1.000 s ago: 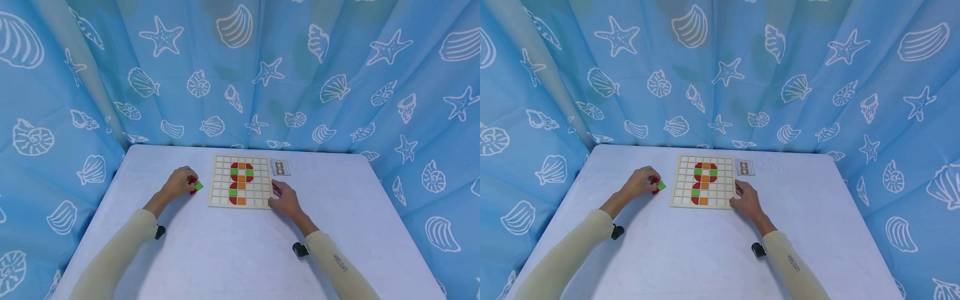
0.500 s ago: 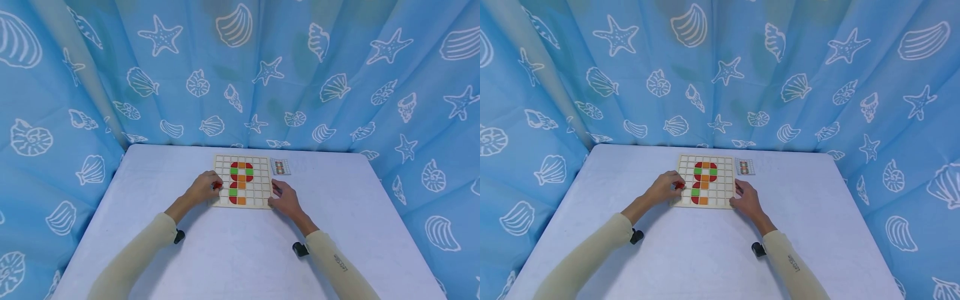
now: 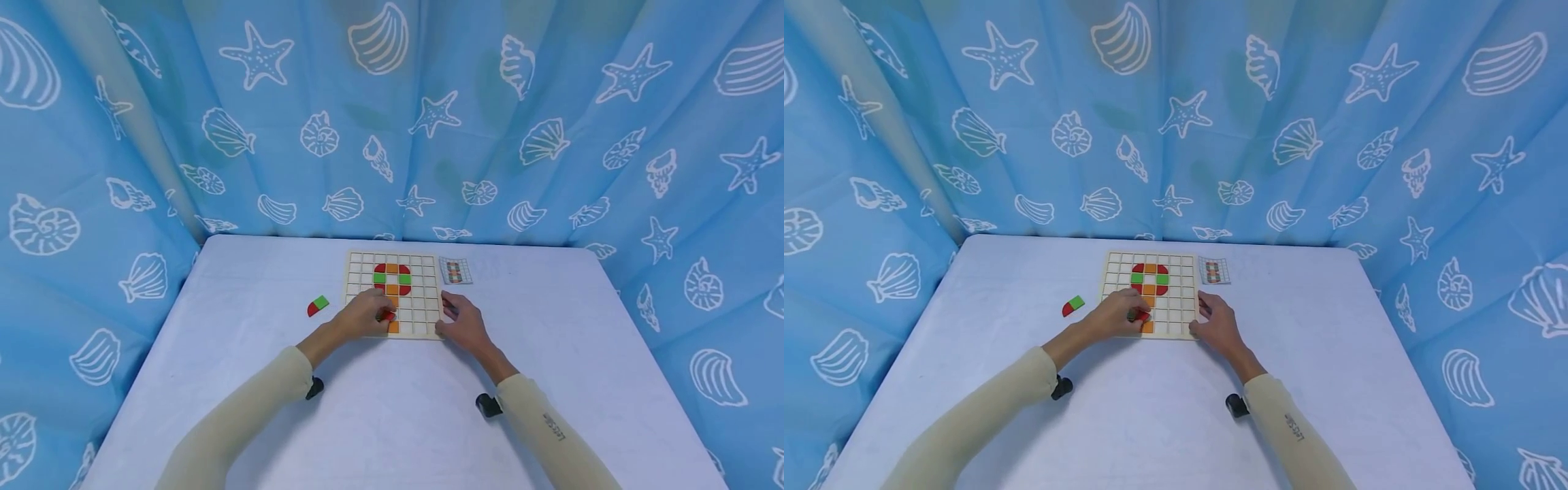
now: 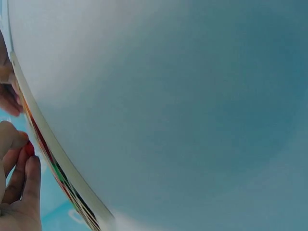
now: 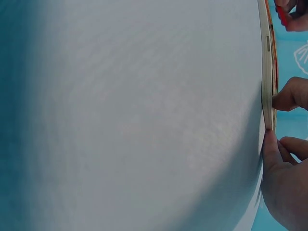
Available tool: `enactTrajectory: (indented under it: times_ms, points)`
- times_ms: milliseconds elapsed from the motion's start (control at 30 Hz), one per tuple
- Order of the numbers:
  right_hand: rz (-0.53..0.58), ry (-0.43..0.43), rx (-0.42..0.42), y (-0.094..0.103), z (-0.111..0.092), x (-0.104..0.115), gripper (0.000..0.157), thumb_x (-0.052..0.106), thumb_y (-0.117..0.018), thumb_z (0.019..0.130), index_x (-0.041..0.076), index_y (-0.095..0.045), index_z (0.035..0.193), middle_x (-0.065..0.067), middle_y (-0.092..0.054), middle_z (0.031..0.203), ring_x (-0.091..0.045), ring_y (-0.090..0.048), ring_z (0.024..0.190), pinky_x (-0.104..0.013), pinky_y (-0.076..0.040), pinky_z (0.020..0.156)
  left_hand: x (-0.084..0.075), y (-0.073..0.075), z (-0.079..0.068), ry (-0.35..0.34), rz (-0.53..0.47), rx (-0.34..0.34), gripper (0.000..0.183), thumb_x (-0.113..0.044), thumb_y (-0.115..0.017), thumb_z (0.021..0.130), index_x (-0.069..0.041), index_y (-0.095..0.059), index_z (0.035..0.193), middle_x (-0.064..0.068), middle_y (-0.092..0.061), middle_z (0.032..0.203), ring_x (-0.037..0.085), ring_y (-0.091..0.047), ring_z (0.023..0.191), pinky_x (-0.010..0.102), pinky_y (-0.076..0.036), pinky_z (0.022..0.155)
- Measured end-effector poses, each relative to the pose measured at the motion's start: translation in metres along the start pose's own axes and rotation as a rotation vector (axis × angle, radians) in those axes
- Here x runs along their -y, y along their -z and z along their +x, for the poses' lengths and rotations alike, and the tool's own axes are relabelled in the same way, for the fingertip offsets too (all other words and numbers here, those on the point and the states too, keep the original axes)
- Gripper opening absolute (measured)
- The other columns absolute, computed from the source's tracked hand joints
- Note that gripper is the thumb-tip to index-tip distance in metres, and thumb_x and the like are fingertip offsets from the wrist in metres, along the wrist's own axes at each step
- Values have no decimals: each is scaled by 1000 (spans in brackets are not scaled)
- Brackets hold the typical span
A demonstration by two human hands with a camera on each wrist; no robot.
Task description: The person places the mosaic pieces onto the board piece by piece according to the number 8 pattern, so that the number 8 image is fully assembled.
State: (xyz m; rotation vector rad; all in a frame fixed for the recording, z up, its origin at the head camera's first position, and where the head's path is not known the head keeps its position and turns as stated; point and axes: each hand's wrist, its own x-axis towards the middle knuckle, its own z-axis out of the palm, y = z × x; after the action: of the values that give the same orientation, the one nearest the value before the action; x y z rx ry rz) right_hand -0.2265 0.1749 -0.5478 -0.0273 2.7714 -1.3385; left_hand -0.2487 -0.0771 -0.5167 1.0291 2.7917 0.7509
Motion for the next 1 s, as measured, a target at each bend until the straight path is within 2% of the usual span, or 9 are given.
enactTrajectory:
  times_ms: [167, 267, 400, 567, 767, 1000]
  points:
    - [2, 4, -1, 1, 0, 1, 72, 7, -70, 80, 5, -41, 146, -11, -50, 135, -24, -52, 125, -34, -44, 100, -12, -4, 9, -57, -39, 26, 23, -11, -75, 82, -8, -73, 104, -2, -62, 95, 12, -51, 85, 20, -47, 69]
    - [7, -9, 3, 1, 0, 1, 72, 7, -70, 80, 5, -41, 146, -11, -50, 135, -24, -51, 126, -34, -44, 100, -17, -7, 13, -84, -46, 55, 21, -9, -76, 82, -8, -72, 103, -1, -62, 95, 12, -52, 84, 18, -47, 70]
    - [1, -19, 10, 1, -1, 0, 72, 9, -70, 81, 6, -41, 147, -11, -49, 137, -24, -51, 126, -34, -44, 100, -21, -11, 16, -94, -26, 80, 20, -10, -76, 83, -10, -72, 103, -2, -61, 93, 11, -51, 84, 18, -47, 72]
    - [-14, -13, 9, 0, -1, 0, 72, 10, -71, 82, 6, -40, 147, -11, -49, 137, -25, -51, 126, -35, -45, 100, -22, -14, 18, -103, 5, 70, 19, -12, -75, 84, -10, -72, 102, -2, -61, 92, 11, -51, 84, 19, -46, 74]
    - [-24, -17, 5, 0, 0, 2, 72, 9, -71, 82, 7, -40, 147, -10, -49, 137, -24, -51, 127, -33, -44, 100, -24, -15, 19, -66, 26, 87, 19, -17, -75, 85, -12, -71, 103, -4, -61, 91, 10, -51, 83, 20, -45, 74]
    - [-29, -17, 1, 0, 0, 2, 71, 9, -72, 82, 6, -41, 147, -12, -50, 136, -25, -51, 126, -35, -44, 100, -25, -15, 19, 8, -18, 108, 29, -26, -79, 83, -13, -70, 108, -8, -63, 90, 9, -53, 82, 18, -47, 75]
